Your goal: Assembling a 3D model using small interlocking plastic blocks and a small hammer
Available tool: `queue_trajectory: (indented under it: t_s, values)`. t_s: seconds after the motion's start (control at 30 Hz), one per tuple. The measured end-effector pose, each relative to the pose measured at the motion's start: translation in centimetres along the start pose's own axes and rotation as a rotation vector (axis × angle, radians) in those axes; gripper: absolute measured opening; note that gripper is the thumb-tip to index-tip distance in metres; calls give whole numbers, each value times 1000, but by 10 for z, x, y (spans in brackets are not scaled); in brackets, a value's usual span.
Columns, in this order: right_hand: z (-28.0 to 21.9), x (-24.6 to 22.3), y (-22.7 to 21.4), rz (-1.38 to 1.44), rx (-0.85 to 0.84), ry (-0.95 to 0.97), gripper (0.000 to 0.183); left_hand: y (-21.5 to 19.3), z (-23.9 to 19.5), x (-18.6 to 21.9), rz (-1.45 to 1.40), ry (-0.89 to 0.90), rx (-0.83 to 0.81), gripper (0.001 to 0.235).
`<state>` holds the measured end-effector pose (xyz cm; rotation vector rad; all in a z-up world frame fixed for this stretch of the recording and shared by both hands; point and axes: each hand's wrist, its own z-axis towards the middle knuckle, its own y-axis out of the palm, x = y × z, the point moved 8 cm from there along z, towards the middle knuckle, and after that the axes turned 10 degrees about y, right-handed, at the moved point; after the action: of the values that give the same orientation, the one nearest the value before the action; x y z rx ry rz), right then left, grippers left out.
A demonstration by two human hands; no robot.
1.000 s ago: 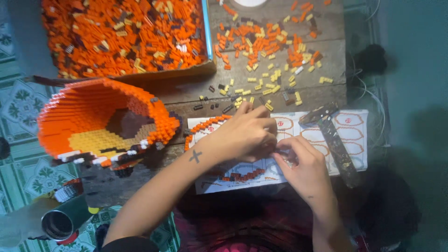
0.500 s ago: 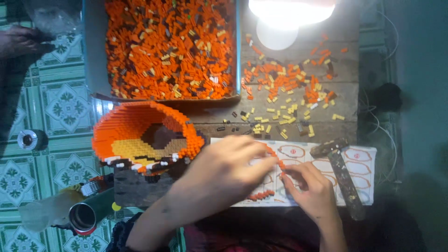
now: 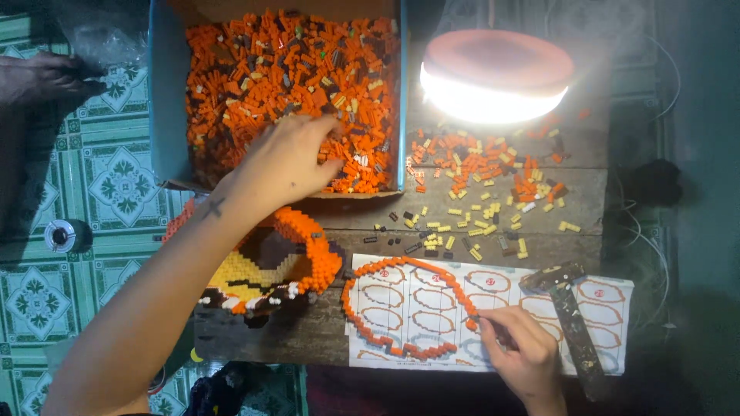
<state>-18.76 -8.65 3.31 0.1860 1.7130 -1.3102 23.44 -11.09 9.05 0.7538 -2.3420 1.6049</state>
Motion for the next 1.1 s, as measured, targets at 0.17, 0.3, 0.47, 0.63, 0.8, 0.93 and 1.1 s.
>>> queue_trajectory:
  t_s: [0.17, 0.3, 0.47, 0.63, 0.8, 0.93, 1.1]
  values:
    - [1, 2, 0, -11, 8, 14, 4, 16, -3, 2, 7, -178, -286, 98]
    - [0, 3, 2, -3, 9, -7, 5, 17, -1, 6, -40, -250, -335, 90]
    - [1, 4, 1, 10, 18, 38, 4, 19, 0, 12, -64, -250, -421, 69]
    - [0, 7, 1, -4, 23, 48, 4, 40, 14, 0, -55, -133, -422, 52]
    - [0, 7, 1, -12, 37, 67, 6, 33, 23, -24, -182, -200, -366, 42]
    - [0, 7, 0, 7, 61, 66, 5, 10, 30, -30, -677, -213, -196, 41]
    - [0, 7, 1, 19, 63, 70, 5, 2, 26, -34, -1122, -281, -78, 48]
